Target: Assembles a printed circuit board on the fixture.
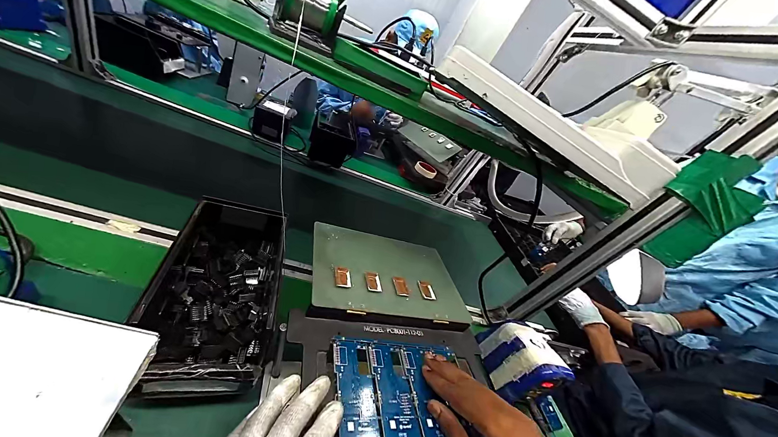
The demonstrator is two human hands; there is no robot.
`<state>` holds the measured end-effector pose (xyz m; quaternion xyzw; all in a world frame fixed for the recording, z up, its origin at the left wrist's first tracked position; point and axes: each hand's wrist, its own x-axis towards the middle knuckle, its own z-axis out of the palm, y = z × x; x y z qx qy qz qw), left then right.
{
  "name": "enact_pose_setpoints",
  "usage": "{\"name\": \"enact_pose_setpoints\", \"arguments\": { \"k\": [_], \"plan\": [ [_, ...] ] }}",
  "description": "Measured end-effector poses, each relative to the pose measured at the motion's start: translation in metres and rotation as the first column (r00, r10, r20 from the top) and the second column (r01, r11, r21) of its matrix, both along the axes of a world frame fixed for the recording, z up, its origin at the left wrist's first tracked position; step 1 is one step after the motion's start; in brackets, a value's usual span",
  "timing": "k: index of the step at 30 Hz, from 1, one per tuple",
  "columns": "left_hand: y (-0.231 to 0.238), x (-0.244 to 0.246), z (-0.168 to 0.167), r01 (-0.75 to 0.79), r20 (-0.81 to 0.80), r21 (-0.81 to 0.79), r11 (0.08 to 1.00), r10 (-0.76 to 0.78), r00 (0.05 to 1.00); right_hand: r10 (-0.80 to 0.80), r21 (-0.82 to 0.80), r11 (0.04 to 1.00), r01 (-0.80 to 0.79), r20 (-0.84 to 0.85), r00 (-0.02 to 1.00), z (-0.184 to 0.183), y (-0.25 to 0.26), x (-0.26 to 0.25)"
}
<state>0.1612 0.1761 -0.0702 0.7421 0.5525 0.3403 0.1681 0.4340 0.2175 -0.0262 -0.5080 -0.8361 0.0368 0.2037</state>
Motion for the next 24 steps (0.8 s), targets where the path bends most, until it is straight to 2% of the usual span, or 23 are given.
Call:
{"name": "enact_pose_setpoints", "arguments": {
  "k": [11,15,24],
  "plan": [
    [-0.0016,-0.0001,0.0024,0.002,-0.01,-0.008,1.0,-0.002,1.0,-0.02,-0.015,1.0,0.021,0.029,0.999,-0.0019,-0.0056,-0.0008],
    [-0.0016,0.0,0.0024,0.003,-0.004,-0.017,1.0,-0.003,1.0,0.01,0.025,1.0,-0.01,-0.01,1.0,-0.0054,-0.002,0.0027],
    [-0.0029,0.001,0.0031,0.011,0.021,-0.046,0.999,-0.01,1.0,0.006,0.007,1.0,-0.006,-0.04,0.999,0.0002,0.0034,0.0013]
  ]
}}
